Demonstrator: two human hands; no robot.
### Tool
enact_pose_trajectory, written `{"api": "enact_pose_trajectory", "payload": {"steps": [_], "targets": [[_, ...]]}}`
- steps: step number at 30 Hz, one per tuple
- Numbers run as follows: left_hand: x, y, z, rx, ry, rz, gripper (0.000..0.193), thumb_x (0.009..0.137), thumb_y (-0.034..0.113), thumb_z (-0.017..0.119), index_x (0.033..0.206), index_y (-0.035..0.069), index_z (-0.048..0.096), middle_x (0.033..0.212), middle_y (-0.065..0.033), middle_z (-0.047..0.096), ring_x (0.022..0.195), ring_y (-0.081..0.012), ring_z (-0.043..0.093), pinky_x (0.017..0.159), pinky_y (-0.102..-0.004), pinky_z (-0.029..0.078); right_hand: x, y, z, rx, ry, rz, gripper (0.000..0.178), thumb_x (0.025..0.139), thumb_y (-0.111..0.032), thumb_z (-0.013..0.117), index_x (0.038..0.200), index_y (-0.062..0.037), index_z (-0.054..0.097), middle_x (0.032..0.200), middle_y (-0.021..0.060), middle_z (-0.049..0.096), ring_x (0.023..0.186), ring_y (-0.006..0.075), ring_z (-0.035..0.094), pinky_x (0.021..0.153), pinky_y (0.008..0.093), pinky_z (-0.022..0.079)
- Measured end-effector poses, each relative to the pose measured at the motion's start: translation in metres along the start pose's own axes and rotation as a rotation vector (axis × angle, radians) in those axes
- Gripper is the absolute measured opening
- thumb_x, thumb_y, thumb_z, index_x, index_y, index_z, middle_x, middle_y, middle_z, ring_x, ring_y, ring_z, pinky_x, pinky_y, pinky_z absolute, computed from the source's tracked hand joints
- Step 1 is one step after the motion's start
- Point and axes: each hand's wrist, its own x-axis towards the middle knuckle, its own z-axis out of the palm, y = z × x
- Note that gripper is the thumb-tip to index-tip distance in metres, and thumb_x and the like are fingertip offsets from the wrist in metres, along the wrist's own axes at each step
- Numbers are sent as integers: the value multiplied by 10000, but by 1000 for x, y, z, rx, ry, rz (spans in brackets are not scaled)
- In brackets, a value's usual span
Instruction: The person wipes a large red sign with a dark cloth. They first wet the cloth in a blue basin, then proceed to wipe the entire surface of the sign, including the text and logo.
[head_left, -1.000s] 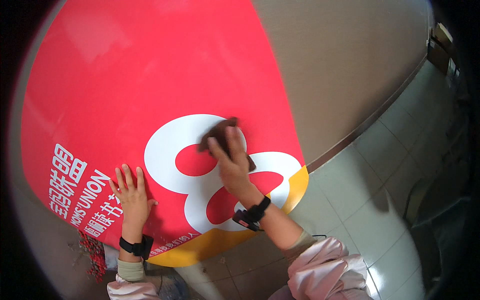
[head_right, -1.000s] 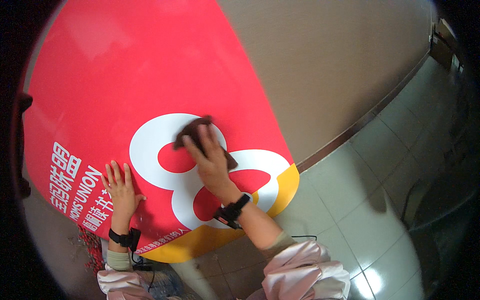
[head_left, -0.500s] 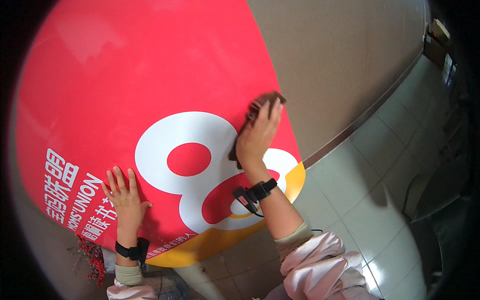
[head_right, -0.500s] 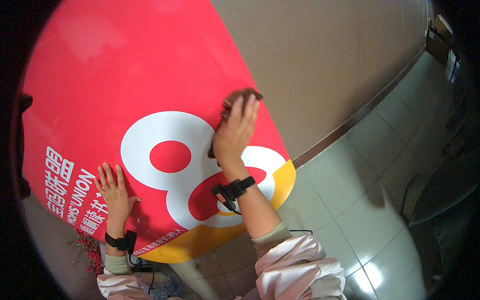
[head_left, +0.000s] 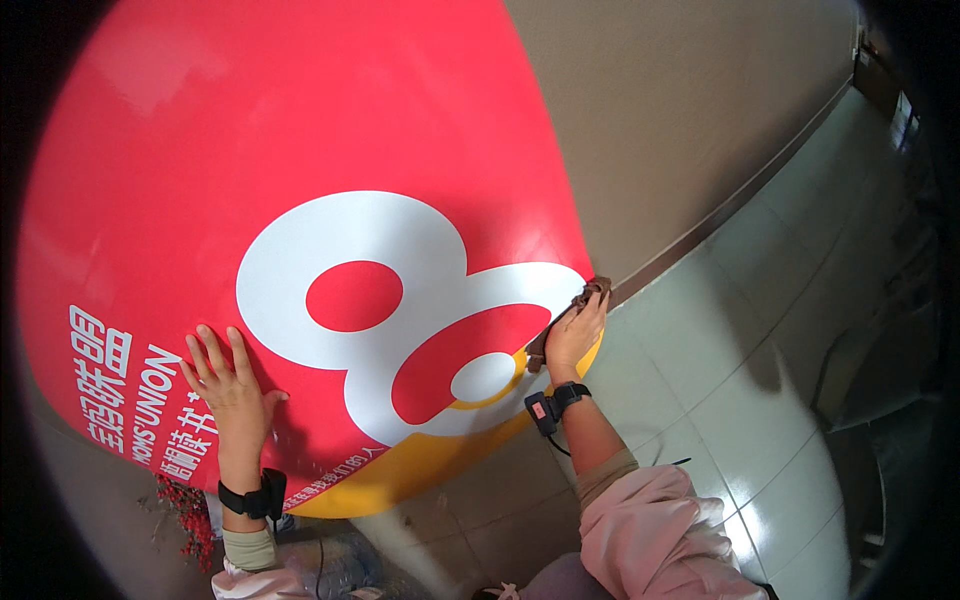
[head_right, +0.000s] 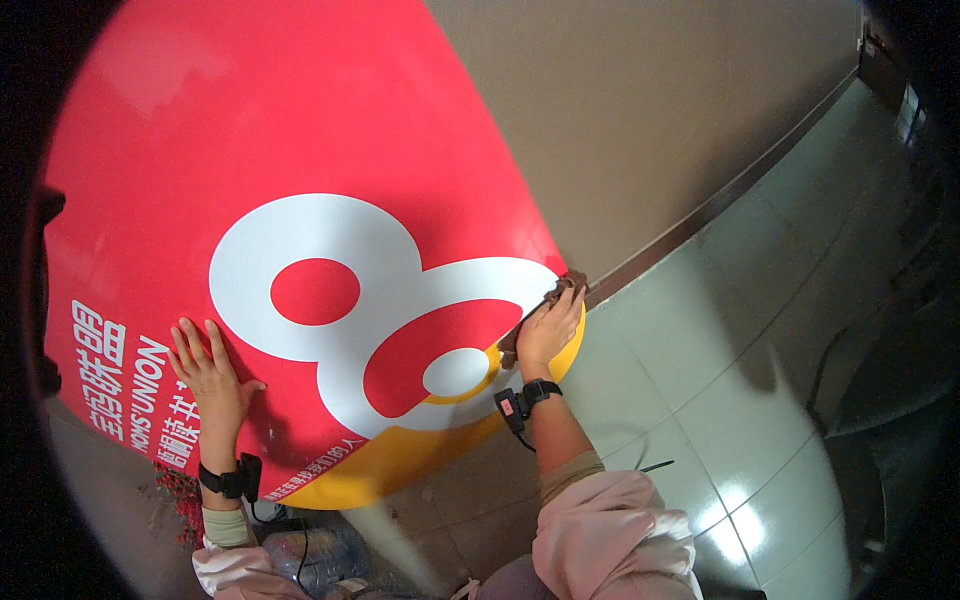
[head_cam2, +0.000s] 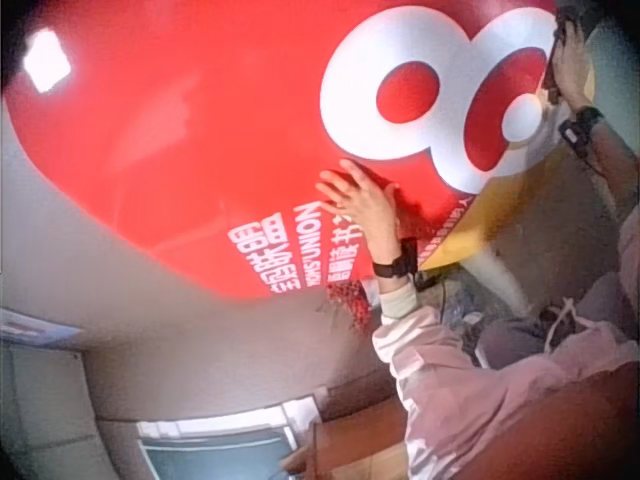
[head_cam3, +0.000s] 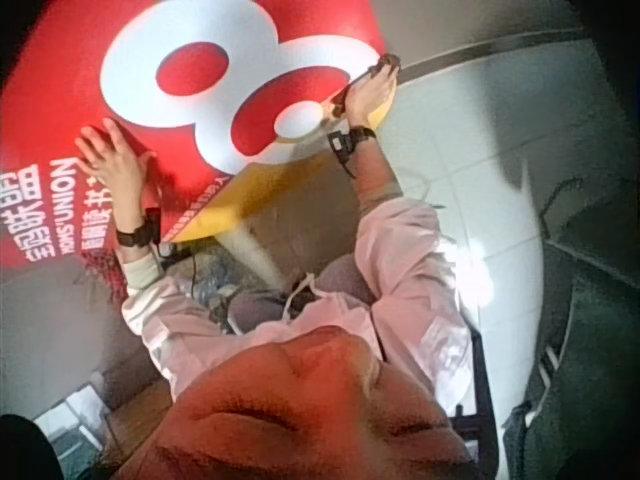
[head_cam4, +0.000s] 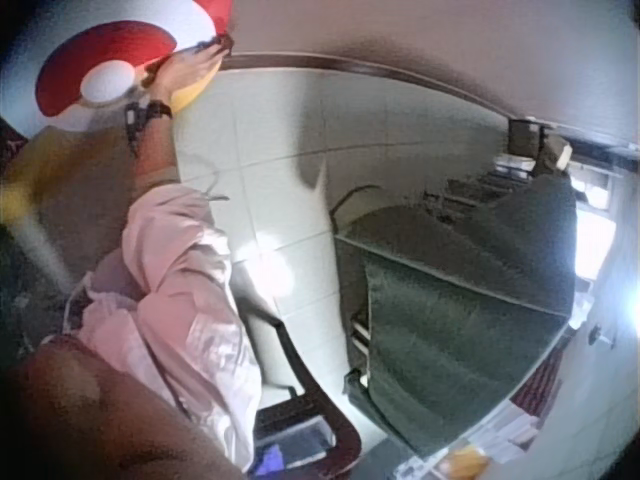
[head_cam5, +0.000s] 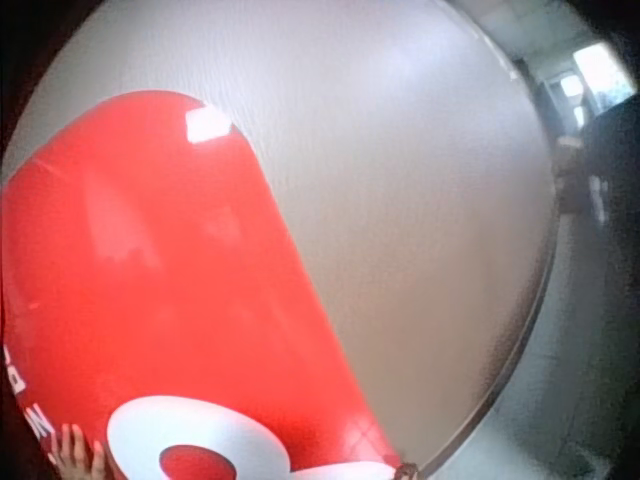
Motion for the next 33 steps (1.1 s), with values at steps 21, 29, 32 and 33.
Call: {"api": "enact_pose_trajectory", "payload": {"steps": [21, 29, 32, 33], "targets": [[1, 0, 1, 35, -29, -5, 1354, 451, 295, 938, 1532, 78, 153, 1593, -226, -5, 1467, -425, 6, 1141, -612, 120, -90, 107, 14, -251, -398, 478, 477, 928, -102, 474, 1384, -29, 359, 1212, 328, 458, 1069, 475, 503, 931, 501, 420], [2, 0, 1, 57, -21, 6, 1378, 434, 305, 941, 1537, 90, 144, 1596, -217, -5, 1469, -419, 7, 1145, -601, 125, -151, 96, 11, -77, -545, 627, 387, 968, -159, 436, 1219, 122, 346, 1238, 353, 402, 1091, 501, 460, 955, 542, 396], [2, -1, 0, 45, -23, -3, 1381, 429, 305, 941, 1538, 98, 146, 1599, -208, -5, 1470, -415, 8, 1144, -602, 125, -182, 91, 12, -194, -740, 546, 370, 958, -113, 429, 1210, 131, 314, 1257, 388, 364, 1087, 523, 466, 943, 547, 403], [2, -1, 0, 36, -21, -7, 1381, 428, 305, 941, 1539, 101, 147, 1600, -205, -5, 1470, -414, 8, 1144, -602, 125, -192, 88, 13, -182, -794, 578, 357, 954, -109, 440, 1208, 121, 341, 1251, 367, 386, 1099, 505, 473, 939, 538, 413]]}}
